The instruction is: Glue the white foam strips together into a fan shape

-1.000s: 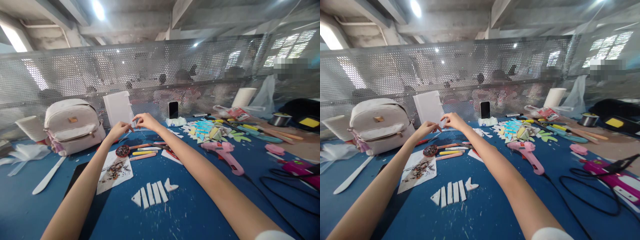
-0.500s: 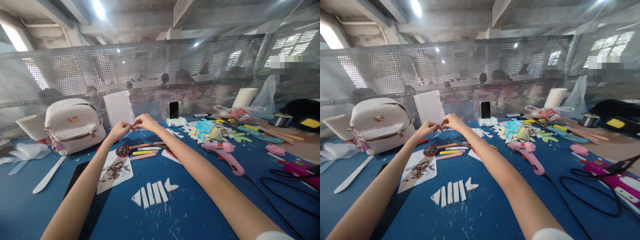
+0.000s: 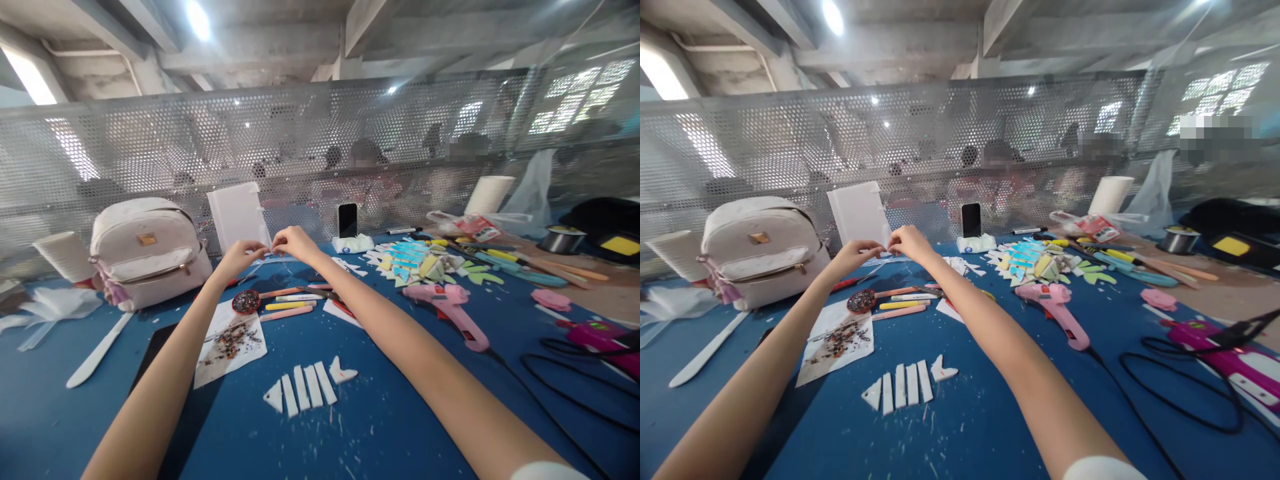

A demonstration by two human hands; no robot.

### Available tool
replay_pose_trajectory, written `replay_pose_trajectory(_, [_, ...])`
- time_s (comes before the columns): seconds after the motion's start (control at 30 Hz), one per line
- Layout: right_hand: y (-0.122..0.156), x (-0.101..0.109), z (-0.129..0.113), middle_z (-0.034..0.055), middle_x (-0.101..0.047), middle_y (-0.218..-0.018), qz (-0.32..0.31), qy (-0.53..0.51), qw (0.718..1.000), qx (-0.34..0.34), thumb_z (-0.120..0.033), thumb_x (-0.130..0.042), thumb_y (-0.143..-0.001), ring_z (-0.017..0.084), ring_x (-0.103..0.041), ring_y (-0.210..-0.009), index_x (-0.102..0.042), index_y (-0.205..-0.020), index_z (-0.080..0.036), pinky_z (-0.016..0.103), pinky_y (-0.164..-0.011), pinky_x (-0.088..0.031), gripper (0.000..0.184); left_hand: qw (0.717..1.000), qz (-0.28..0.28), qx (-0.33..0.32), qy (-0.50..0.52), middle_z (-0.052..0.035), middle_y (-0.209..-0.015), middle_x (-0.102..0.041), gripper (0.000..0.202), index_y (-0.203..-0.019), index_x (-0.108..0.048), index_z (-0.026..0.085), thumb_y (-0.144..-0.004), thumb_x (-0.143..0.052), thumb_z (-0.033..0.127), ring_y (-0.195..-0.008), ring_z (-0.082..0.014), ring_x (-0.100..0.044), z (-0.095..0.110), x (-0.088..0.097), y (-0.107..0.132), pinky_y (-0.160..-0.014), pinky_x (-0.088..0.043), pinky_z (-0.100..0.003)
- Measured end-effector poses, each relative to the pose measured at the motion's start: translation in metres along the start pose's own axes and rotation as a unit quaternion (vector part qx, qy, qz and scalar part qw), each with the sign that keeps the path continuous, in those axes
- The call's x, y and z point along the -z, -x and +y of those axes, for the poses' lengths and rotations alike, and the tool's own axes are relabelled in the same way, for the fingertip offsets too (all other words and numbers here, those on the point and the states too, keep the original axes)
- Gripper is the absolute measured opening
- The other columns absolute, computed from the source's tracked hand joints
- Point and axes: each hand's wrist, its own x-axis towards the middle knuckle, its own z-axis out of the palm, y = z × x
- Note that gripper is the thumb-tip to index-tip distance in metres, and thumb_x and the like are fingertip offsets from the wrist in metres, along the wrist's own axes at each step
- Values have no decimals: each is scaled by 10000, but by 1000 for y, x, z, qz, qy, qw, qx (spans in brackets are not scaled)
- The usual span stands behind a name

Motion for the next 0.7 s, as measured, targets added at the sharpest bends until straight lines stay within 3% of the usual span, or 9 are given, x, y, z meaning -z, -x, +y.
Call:
replay_pose_trajectory(0.13, [1,2,1,77,-657,-1131,1,27,1000,-9,-336,-611,-973,195,-661,-938,-628,-1162,-144,386,-808,-575,270,999,-29,4,-16,-60,-1134,-657,311,-1154,-631,139,-956,-621,378,-949,-219,-668,-1,-3,0,-799,-580,-382])
replay_pose_trajectory(0.3, [5,6,-5,78,-657,-1138,-17,67,997,-18,-334,-612,-973,200,-661,-955,-628,-1164,-143,397,-824,-572,271,999,-27,5,-38,-55,-1133,-655,318,-1152,-631,137,-957,-618,388,-963,-232,-666,-3,1,-1,-814,-578,-393])
replay_pose_trajectory(0.43, [16,25,-18,97,-617,-1241,-43,113,992,-39,-330,-619,-967,235,-635,-1058,-593,-1249,-160,447,-891,-552,330,999,-20,3,-50,-58,-1140,-654,316,-1158,-628,139,-957,-618,383,-970,-232,-665,-4,2,-1,-823,-577,-399])
replay_pose_trajectory(0.57, [39,51,-24,88,-635,-1201,-124,170,972,-107,-333,-612,-971,220,-642,-1022,-620,-1195,-161,425,-874,-558,282,998,-17,6,-60,-60,-1153,-651,319,-1165,-627,140,-956,-620,381,-982,-236,-662,-6,1,-1,-831,-575,-404])
replay_pose_trajectory(0.7, [74,58,-21,79,-651,-1152,-230,233,924,-198,-333,-610,-974,200,-656,-961,-629,-1167,-158,392,-827,-572,261,998,-18,4,-65,-65,-1176,-644,325,-1180,-622,144,-954,-622,379,-1001,-241,-658,-9,1,1,-844,-571,-413])
